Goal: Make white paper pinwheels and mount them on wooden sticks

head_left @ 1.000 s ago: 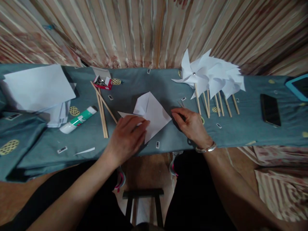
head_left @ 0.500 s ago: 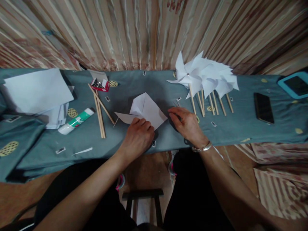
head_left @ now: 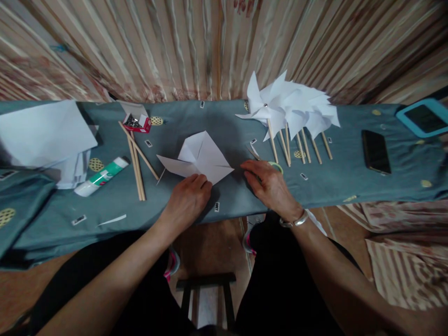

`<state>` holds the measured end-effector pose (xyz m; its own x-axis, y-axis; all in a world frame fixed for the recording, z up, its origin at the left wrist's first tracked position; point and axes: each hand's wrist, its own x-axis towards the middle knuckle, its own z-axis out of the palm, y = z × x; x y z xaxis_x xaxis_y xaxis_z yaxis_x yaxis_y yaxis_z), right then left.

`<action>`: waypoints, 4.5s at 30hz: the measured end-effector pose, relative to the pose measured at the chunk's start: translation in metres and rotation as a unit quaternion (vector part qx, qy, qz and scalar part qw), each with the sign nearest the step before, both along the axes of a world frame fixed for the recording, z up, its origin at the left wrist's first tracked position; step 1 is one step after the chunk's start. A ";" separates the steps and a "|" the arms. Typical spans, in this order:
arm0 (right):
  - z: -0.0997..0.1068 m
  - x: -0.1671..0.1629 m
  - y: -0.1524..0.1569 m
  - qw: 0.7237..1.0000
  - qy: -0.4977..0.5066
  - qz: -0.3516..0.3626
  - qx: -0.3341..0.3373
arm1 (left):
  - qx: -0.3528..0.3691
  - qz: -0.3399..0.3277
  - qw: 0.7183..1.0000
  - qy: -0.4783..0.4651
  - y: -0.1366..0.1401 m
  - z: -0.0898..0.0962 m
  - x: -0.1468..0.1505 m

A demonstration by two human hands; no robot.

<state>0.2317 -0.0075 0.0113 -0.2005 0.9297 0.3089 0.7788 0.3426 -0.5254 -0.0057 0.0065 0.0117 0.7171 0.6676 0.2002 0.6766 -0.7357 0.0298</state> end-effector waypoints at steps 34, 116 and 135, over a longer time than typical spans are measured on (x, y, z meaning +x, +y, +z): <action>0.000 0.004 -0.009 0.997 -0.046 0.058 -0.006 | 0.038 -0.089 0.993 -0.060 -0.007 0.004 0.002; -0.020 -0.052 -0.001 0.997 0.065 -0.047 -0.004 | -0.092 -0.095 0.971 -0.199 -0.025 -0.020 -0.017; -0.014 -0.055 -0.007 0.996 -0.069 -0.003 0.057 | -0.092 -0.097 0.972 -0.193 -0.025 -0.020 -0.018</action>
<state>0.1768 -0.0149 -0.0026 -0.2437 0.8915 0.3819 0.8433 0.3893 -0.3705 -0.0237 -0.0188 -0.0083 0.7283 0.5775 0.3690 0.4380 -0.8064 0.3973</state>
